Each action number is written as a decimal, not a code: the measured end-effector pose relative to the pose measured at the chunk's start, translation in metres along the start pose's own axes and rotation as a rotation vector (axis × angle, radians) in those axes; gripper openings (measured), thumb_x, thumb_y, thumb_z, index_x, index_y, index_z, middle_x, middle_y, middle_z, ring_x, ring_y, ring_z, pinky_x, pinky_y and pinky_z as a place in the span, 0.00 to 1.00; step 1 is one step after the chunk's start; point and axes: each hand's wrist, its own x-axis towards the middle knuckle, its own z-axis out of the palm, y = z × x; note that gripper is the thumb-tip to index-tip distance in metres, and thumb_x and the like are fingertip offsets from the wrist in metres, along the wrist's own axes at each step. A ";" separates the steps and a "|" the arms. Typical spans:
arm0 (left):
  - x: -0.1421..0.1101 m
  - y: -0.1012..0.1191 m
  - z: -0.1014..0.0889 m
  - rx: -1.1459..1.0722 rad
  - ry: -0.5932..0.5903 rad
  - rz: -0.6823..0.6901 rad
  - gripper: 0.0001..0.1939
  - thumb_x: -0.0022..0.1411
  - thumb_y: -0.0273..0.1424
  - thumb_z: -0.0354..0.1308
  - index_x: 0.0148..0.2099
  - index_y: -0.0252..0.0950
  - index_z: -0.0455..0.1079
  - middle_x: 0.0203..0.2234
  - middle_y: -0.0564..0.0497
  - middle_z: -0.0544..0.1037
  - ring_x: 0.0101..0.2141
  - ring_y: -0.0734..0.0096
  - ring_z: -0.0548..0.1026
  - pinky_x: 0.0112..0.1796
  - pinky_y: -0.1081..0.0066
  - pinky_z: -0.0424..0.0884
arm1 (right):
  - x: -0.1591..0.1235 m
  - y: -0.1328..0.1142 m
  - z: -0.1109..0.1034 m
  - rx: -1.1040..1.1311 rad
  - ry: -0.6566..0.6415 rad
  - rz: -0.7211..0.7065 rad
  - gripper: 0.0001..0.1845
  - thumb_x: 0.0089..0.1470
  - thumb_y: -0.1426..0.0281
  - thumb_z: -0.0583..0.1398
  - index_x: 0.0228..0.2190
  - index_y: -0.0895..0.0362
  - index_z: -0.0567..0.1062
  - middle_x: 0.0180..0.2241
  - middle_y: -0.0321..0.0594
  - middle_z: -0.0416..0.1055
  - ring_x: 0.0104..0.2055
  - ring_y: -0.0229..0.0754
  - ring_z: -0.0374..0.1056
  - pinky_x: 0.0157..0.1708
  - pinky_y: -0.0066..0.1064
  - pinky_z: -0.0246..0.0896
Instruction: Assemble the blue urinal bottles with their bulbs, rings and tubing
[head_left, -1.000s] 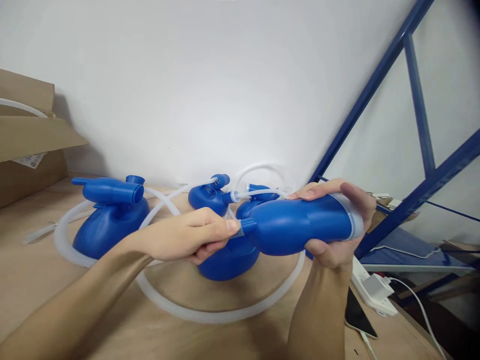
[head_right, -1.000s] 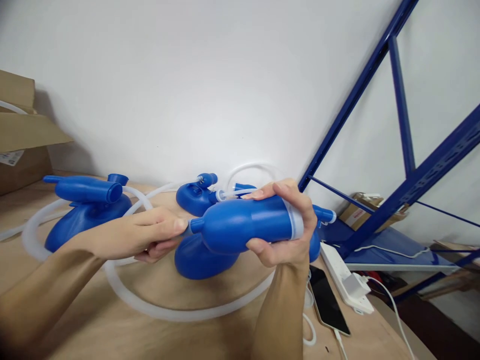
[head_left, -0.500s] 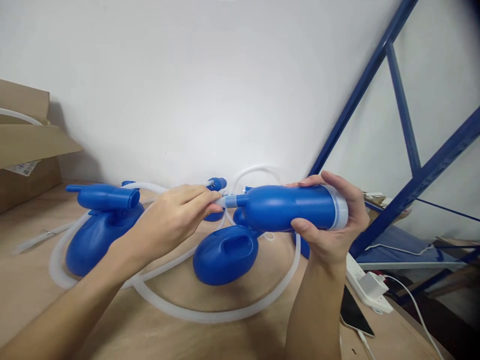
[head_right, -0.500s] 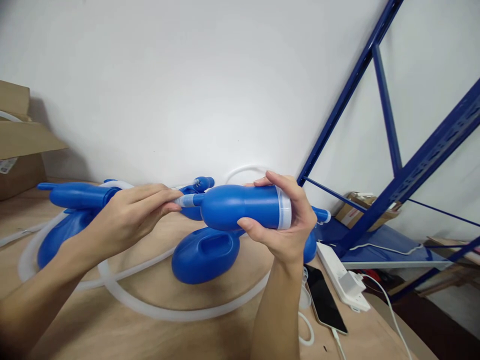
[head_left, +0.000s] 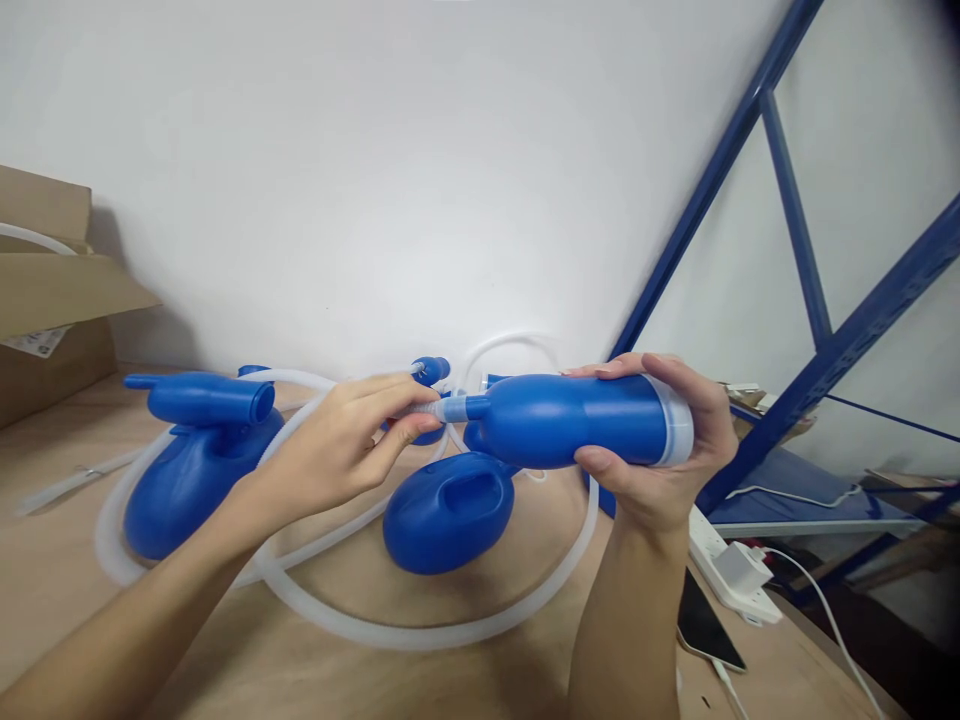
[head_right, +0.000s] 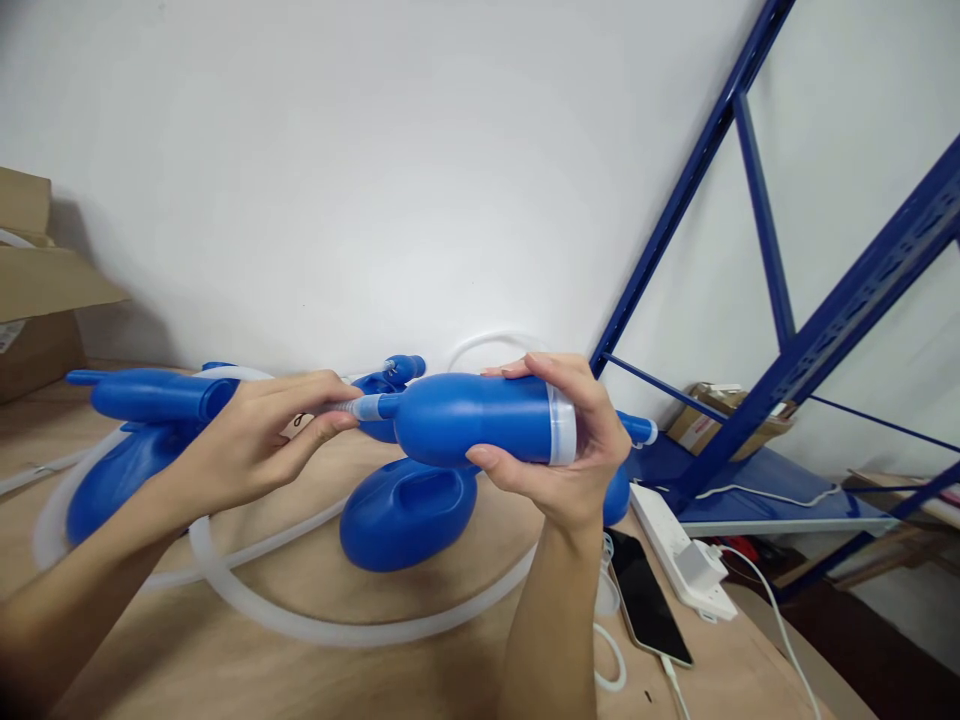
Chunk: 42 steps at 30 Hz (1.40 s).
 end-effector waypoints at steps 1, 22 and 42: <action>-0.001 0.001 0.002 0.019 0.032 0.018 0.10 0.74 0.26 0.51 0.43 0.35 0.74 0.30 0.52 0.80 0.28 0.73 0.75 0.31 0.74 0.70 | 0.000 0.000 0.001 0.007 -0.001 -0.003 0.32 0.46 0.57 0.76 0.53 0.41 0.76 0.42 0.37 0.76 0.41 0.52 0.77 0.43 0.58 0.79; -0.010 -0.017 0.020 0.310 0.037 0.102 0.22 0.80 0.42 0.39 0.40 0.36 0.66 0.23 0.51 0.76 0.22 0.65 0.73 0.23 0.69 0.62 | -0.005 0.007 0.022 0.161 -0.093 0.171 0.26 0.48 0.60 0.74 0.49 0.44 0.77 0.43 0.36 0.75 0.43 0.49 0.76 0.46 0.48 0.77; -0.003 0.031 0.022 -0.950 -0.484 -0.524 0.28 0.73 0.57 0.47 0.31 0.39 0.57 0.20 0.59 0.60 0.21 0.77 0.57 0.21 0.74 0.57 | -0.001 -0.008 -0.010 0.151 -0.215 0.024 0.27 0.48 0.60 0.74 0.51 0.39 0.79 0.40 0.37 0.76 0.41 0.51 0.74 0.38 0.50 0.80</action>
